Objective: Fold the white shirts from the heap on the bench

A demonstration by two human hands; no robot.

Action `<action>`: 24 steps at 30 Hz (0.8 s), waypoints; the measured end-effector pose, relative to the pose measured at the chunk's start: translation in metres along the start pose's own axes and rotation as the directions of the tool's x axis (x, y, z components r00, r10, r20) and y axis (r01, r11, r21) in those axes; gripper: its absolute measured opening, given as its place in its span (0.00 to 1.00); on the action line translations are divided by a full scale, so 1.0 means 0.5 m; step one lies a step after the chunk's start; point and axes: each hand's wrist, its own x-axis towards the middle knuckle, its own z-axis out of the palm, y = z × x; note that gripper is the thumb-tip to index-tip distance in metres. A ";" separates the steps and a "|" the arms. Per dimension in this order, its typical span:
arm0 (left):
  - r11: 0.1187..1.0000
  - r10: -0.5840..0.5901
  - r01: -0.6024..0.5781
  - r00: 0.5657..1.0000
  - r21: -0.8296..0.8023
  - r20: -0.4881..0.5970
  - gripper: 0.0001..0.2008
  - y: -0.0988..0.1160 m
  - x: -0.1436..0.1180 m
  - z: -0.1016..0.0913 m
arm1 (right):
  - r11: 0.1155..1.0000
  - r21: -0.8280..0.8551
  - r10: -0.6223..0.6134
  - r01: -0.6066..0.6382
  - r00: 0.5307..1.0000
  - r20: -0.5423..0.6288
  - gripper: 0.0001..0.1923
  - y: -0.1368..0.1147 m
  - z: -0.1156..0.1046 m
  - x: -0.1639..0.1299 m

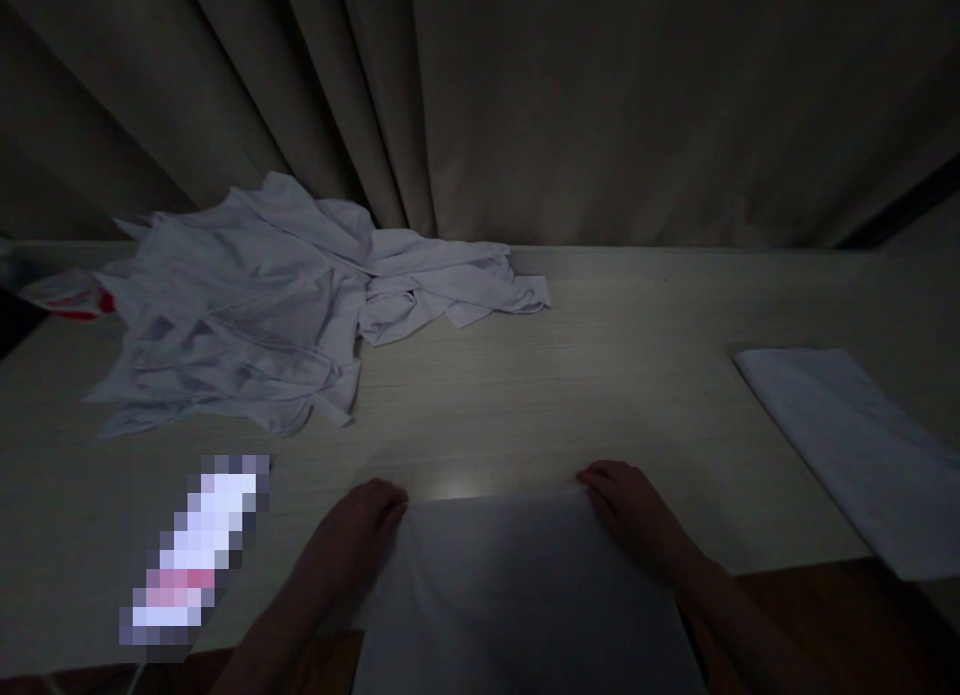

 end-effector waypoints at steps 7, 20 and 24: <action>0.999 -0.031 0.032 0.999 -0.024 0.011 0.13 -0.001 0.001 -0.006 | 0.999 0.038 -0.040 0.038 0.999 0.037 0.12 -0.009 0.000 0.000; 0.993 -0.117 0.116 0.993 0.011 0.022 0.13 -0.001 -0.002 -0.006 | 0.997 -0.083 -0.003 0.011 0.996 0.087 0.14 -0.002 -0.002 0.010; 0.991 -0.136 0.136 0.991 -0.002 0.004 0.12 0.002 -0.002 -0.003 | 0.990 -0.119 0.083 -0.076 0.995 0.058 0.10 0.005 0.007 0.011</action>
